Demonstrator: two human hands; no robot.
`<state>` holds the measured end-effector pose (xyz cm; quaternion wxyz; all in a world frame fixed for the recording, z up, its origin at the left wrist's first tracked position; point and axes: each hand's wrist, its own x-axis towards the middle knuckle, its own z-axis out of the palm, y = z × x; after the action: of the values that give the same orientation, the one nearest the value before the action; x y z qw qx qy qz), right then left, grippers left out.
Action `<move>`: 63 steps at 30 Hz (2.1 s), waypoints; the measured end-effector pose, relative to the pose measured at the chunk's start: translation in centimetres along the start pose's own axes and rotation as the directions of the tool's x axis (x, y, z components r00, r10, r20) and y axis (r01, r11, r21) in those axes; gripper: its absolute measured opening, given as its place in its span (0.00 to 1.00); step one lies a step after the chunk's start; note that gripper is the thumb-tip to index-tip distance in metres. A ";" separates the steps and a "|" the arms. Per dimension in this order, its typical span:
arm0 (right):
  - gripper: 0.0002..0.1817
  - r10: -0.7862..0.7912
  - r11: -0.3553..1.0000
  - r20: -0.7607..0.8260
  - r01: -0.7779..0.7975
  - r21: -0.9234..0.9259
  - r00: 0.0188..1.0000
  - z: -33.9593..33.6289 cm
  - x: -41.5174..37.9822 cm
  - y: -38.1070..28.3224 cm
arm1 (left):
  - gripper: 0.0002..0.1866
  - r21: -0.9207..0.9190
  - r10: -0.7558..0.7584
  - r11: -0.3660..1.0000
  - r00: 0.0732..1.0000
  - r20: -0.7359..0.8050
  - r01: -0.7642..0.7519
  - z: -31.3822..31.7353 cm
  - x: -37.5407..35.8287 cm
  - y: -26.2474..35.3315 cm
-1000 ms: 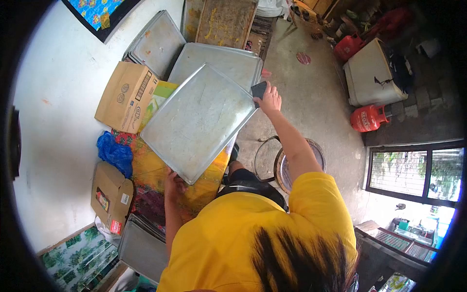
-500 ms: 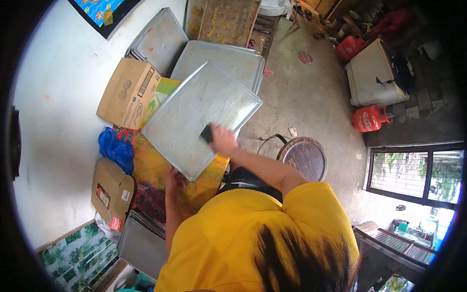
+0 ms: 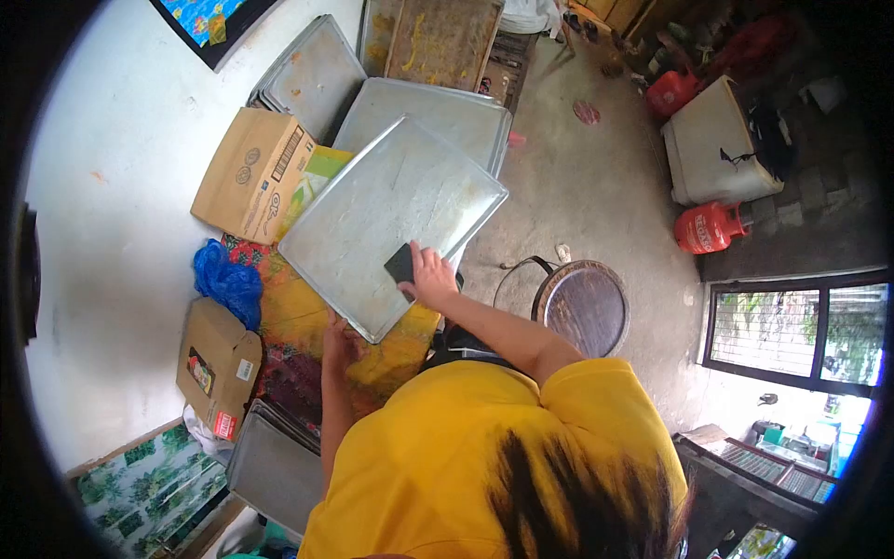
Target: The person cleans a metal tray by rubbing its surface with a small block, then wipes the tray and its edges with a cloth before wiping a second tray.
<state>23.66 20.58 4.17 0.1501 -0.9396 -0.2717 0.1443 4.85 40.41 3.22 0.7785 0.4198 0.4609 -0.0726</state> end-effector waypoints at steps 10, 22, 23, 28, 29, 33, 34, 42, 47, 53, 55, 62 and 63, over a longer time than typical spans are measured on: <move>0.49 0.465 0.868 -0.346 -0.496 -0.002 0.815 -7.6 12.9 8.8 | 0.35 0.086 0.184 0.979 0.983 0.019 -0.185 1.3 -1.3 0.4; 0.49 0.457 0.871 -0.312 -0.491 -0.033 0.833 -8.2 11.9 9.1 | 0.38 0.179 0.193 0.968 0.978 -0.082 -0.176 2.1 -2.1 0.4; 0.48 0.453 0.871 -0.333 -0.491 -0.035 0.827 -8.7 12.1 9.4 | 0.38 0.168 0.189 0.970 0.979 -0.080 -0.173 1.9 -2.2 0.3; 0.51 0.013 0.982 0.046 -0.004 -0.187 0.999 -4.3 7.1 0.4 | 0.38 0.128 0.231 0.967 0.971 -0.066 -0.221 1.1 0.3 -0.8; 0.52 -0.046 0.994 0.033 0.049 -0.102 0.998 -4.4 5.9 -0.4 | 0.38 0.130 0.227 0.967 0.971 -0.071 -0.217 1.1 0.5 -0.7; 0.49 0.397 0.885 -0.303 -0.449 -0.124 0.866 -7.5 9.8 7.5 | 0.37 0.139 0.164 0.979 0.983 -0.084 -0.151 1.8 -1.2 0.2; 0.48 0.454 0.858 -0.348 -0.507 -0.077 0.820 -8.8 10.8 10.7 | 0.36 0.132 0.168 0.979 0.982 -0.083 -0.156 1.9 -1.3 0.3; 0.52 0.130 0.931 -0.158 -0.175 -0.320 0.979 -8.4 9.8 9.5 | 0.34 0.110 0.171 0.980 0.984 -0.052 -0.164 1.7 -0.8 0.3; 0.48 0.340 0.912 -0.280 -0.388 -0.134 0.898 -9.6 14.3 12.0 | 0.38 0.119 0.196 0.975 0.978 -0.067 -0.187 1.3 -0.5 -0.3; 0.50 0.086 0.965 -0.106 -0.109 -0.237 0.991 -7.1 15.4 4.3 | 0.39 0.139 0.148 0.981 0.986 -0.073 -0.137 0.8 -0.5 -0.1; 0.49 0.266 0.936 -0.271 -0.316 -0.158 0.925 -9.2 19.6 6.1 | 0.40 0.089 0.153 0.985 0.986 -0.058 -0.148 0.2 0.2 -0.8; 0.43 0.221 0.949 -0.330 -0.280 -0.142 0.918 -5.3 24.3 -1.7 | 0.35 0.039 0.137 0.990 0.987 -0.081 -0.134 -1.8 2.8 -3.5; 0.46 0.095 0.967 -0.131 -0.123 -0.223 0.987 -3.5 23.5 -4.8 | 0.36 0.063 0.126 0.991 0.988 -0.087 -0.121 -0.7 1.2 -1.9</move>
<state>41.66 36.73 4.62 0.0481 -0.9710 -0.2252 0.0636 4.13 40.07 1.03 0.7473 0.4728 0.4665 -0.0185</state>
